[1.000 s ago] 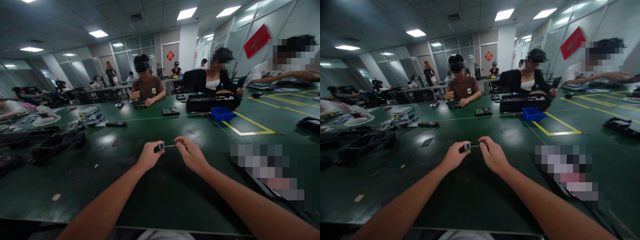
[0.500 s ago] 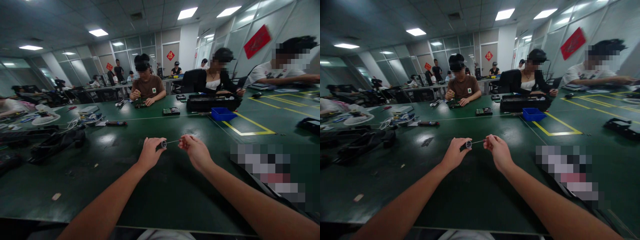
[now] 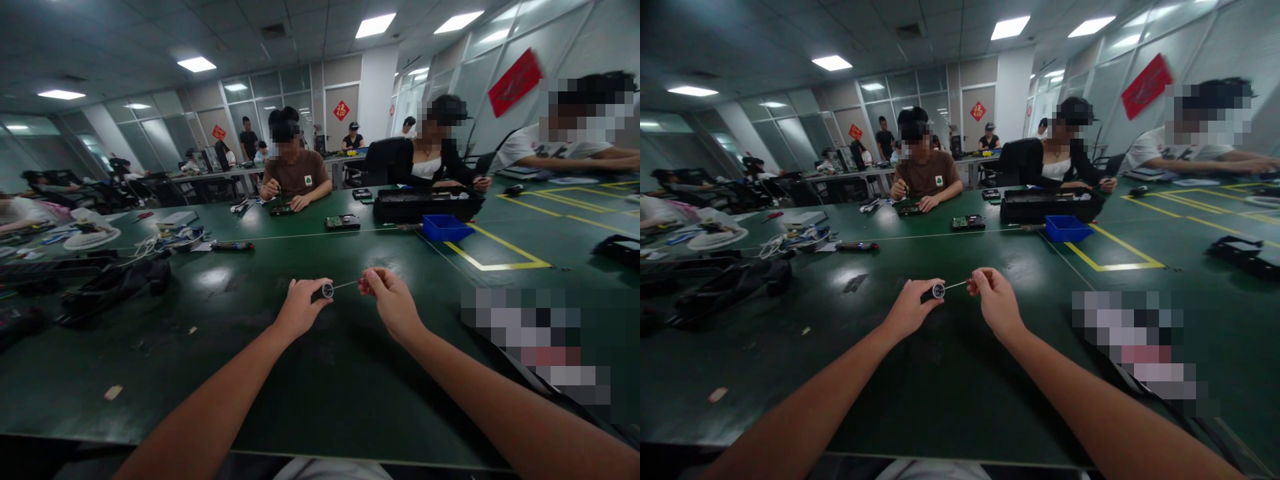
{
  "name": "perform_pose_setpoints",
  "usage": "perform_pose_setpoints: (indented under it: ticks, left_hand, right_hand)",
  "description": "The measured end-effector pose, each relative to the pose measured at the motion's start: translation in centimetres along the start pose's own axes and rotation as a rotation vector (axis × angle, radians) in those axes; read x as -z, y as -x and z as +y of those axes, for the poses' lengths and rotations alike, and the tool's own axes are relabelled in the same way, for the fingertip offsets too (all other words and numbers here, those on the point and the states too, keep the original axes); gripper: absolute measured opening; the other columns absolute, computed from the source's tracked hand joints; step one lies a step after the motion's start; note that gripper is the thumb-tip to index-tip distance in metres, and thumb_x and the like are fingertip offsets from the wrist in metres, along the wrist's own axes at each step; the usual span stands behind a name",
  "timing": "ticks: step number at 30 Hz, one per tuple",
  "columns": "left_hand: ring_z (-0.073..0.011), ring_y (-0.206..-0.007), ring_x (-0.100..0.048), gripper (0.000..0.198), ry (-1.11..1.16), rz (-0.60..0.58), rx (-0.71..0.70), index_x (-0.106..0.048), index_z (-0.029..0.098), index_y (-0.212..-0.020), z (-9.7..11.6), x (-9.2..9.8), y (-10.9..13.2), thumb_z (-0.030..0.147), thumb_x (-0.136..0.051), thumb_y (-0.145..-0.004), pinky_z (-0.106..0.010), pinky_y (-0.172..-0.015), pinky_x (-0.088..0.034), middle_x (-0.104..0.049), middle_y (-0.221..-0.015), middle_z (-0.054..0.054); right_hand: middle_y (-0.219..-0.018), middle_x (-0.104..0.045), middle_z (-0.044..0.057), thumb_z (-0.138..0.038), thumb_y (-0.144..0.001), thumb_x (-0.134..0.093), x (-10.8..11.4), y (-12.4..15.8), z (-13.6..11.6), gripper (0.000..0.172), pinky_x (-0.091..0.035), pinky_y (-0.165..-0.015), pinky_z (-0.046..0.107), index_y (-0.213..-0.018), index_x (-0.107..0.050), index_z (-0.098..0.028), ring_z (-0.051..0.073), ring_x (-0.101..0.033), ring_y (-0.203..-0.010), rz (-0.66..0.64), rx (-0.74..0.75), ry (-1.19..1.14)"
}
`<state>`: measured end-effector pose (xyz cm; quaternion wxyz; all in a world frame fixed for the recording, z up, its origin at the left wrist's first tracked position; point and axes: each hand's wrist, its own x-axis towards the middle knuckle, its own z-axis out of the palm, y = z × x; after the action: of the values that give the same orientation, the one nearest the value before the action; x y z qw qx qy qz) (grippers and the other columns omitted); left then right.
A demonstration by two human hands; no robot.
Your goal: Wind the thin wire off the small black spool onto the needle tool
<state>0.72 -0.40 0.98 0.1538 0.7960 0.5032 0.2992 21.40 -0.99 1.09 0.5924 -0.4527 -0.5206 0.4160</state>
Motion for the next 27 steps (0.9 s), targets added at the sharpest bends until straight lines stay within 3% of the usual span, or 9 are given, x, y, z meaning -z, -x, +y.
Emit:
perform_pose_setpoints:
  ticks: [3,6,11,16,19,24,27]
  left_hand:
    - [-0.0264,-0.117,-0.057,0.035,0.004,-0.017,0.010,-0.063,0.030,-0.122,0.2,0.0,0.0,0.027,-0.068,-0.087,-0.059,-0.112,-0.020,-0.068,-0.122,-0.002]
    - [-0.0259,-0.112,-0.060,0.035,0.008,-0.026,-0.006,-0.063,0.028,-0.121,0.2,-0.1,0.1,0.028,-0.069,-0.086,-0.054,-0.108,-0.030,-0.070,-0.118,-0.002]
    - [-0.0252,-0.108,-0.061,0.036,0.018,-0.019,-0.014,-0.065,0.027,-0.121,0.1,-0.3,0.2,0.027,-0.069,-0.085,-0.043,-0.096,-0.044,-0.070,-0.118,-0.004]
    - [-0.0244,-0.106,-0.062,0.034,0.029,0.011,-0.015,-0.067,0.025,-0.117,-0.2,-0.5,0.2,0.023,-0.071,-0.083,-0.041,-0.096,-0.044,-0.071,-0.115,-0.004]
    - [-0.0243,-0.105,-0.062,0.033,0.036,0.019,-0.021,-0.067,0.025,-0.116,-0.3,-0.5,0.2,0.022,-0.071,-0.083,-0.041,-0.096,-0.044,-0.071,-0.113,-0.004]
    - [-0.0244,-0.104,-0.062,0.033,0.025,0.006,-0.028,-0.067,0.026,-0.116,-0.2,-0.4,0.2,0.022,-0.071,-0.084,-0.042,-0.096,-0.043,-0.071,-0.111,-0.003]
    - [-0.0243,-0.104,-0.061,0.034,0.013,0.012,-0.010,-0.067,0.025,-0.116,-0.2,-0.4,0.2,0.022,-0.071,-0.083,-0.041,-0.097,-0.043,-0.071,-0.112,-0.004]
  right_hand:
    - [-0.082,-0.068,0.005,-0.048,-0.089,-0.056,0.0,0.2,-0.5,0.029,-0.051,-0.072,0.035,-0.092,-0.062,-0.019,0.018,-0.064,-0.073,-0.013,0.065,0.105]
    - [-0.079,-0.069,0.005,-0.048,-0.090,-0.055,0.0,0.7,-1.4,0.029,-0.050,-0.070,0.034,-0.092,-0.064,-0.020,0.019,-0.065,-0.073,-0.024,0.124,0.252]
    - [-0.061,-0.063,0.001,-0.052,-0.084,-0.064,0.2,1.4,-2.6,0.034,-0.042,-0.055,0.030,-0.071,-0.061,-0.021,0.017,-0.058,-0.056,-0.009,0.202,0.536]
    - [-0.077,-0.068,0.002,-0.037,-0.092,-0.054,0.2,1.5,-2.3,0.019,-0.047,-0.065,0.031,-0.096,-0.063,-0.021,0.018,-0.065,-0.070,-0.127,0.291,0.523]
    - [-0.081,-0.068,0.002,-0.033,-0.093,-0.051,0.1,1.5,-2.3,0.016,-0.047,-0.070,0.032,-0.096,-0.062,-0.022,0.019,-0.065,-0.075,-0.183,0.312,0.516]
    - [-0.065,-0.062,0.000,-0.043,-0.097,-0.043,0.0,1.5,-2.5,0.031,-0.041,-0.057,0.030,-0.091,-0.065,-0.022,0.017,-0.059,-0.058,-0.159,0.218,0.599]
    - [-0.075,-0.066,0.002,-0.038,-0.098,-0.041,0.0,1.4,-2.3,0.030,-0.042,-0.060,0.031,-0.106,-0.063,-0.020,0.019,-0.061,-0.064,-0.147,0.242,0.607]
